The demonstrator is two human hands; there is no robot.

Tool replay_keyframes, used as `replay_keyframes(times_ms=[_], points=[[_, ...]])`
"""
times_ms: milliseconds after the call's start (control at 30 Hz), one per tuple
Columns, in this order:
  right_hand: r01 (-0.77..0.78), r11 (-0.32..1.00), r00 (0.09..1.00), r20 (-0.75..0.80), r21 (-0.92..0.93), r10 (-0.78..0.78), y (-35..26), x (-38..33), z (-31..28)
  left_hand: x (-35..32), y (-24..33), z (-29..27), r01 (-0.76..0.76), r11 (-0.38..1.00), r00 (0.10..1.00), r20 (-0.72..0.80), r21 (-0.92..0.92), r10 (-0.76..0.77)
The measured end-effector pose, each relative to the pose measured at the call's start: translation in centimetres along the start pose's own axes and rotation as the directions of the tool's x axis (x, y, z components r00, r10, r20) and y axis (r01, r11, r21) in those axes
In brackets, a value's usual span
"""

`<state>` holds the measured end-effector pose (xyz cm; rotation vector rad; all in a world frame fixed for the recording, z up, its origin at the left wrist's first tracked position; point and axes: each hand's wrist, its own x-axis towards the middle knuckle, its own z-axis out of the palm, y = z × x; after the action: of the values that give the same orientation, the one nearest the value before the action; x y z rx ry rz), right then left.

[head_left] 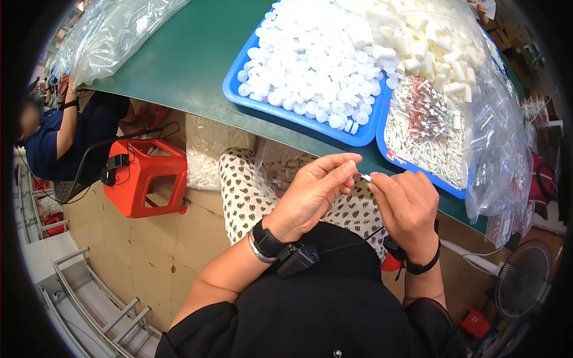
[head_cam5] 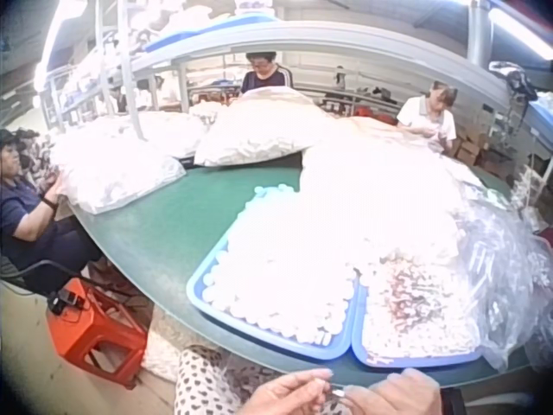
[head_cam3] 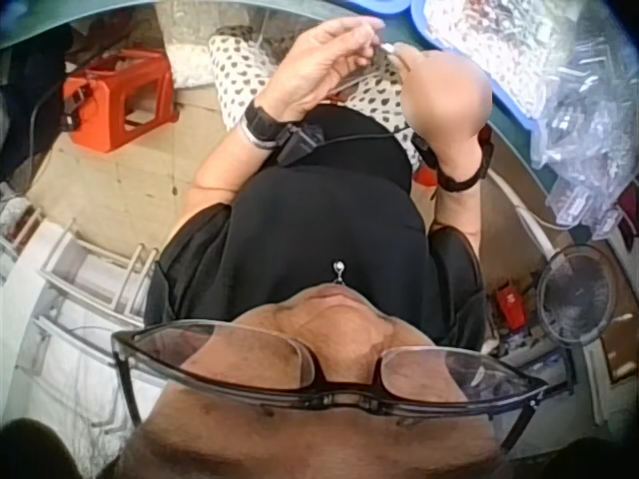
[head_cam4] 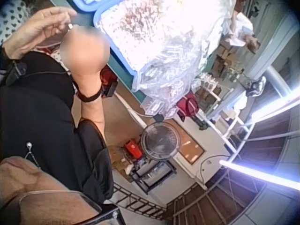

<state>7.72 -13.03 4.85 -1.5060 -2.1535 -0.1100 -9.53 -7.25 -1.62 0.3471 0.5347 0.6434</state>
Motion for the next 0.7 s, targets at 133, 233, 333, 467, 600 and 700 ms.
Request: replay_keyframes(times_ms=[133,233,333,467,600,700], points=[[-0.151,0.972,0.989,0.026,0.18,0.149,0.0,-0.6,1.1,-0.1,-0.8,0.0,0.065,0.992,0.996,0.068,-0.106,-0.058],[-0.337,0.836,0.934,0.041,0.433,0.356,-0.5,-1.3,2.7,0.2,-1.6,-0.3,0.072,0.99,0.992,0.113,-0.121,-0.059],[-0.281,0.902,0.954,-0.006,0.328,0.299,-0.7,-1.3,3.2,0.2,-1.9,-0.1,0.081,0.988,0.993,0.097,-0.135,-0.068],[-0.28,0.89,0.956,0.022,0.361,0.292,-0.2,-1.4,3.5,0.4,-1.8,-0.3,0.107,0.983,0.992,0.084,-0.152,-0.095],[-0.332,0.849,0.942,0.104,0.411,0.318,0.0,-0.7,2.2,0.6,-1.5,-0.4,0.03,0.995,0.999,0.013,-0.1,-0.029],[-0.338,0.905,0.937,-0.003,0.258,0.35,2.2,-0.8,0.8,0.3,-0.4,-0.5,-0.039,0.996,0.999,-0.017,-0.085,0.038]])
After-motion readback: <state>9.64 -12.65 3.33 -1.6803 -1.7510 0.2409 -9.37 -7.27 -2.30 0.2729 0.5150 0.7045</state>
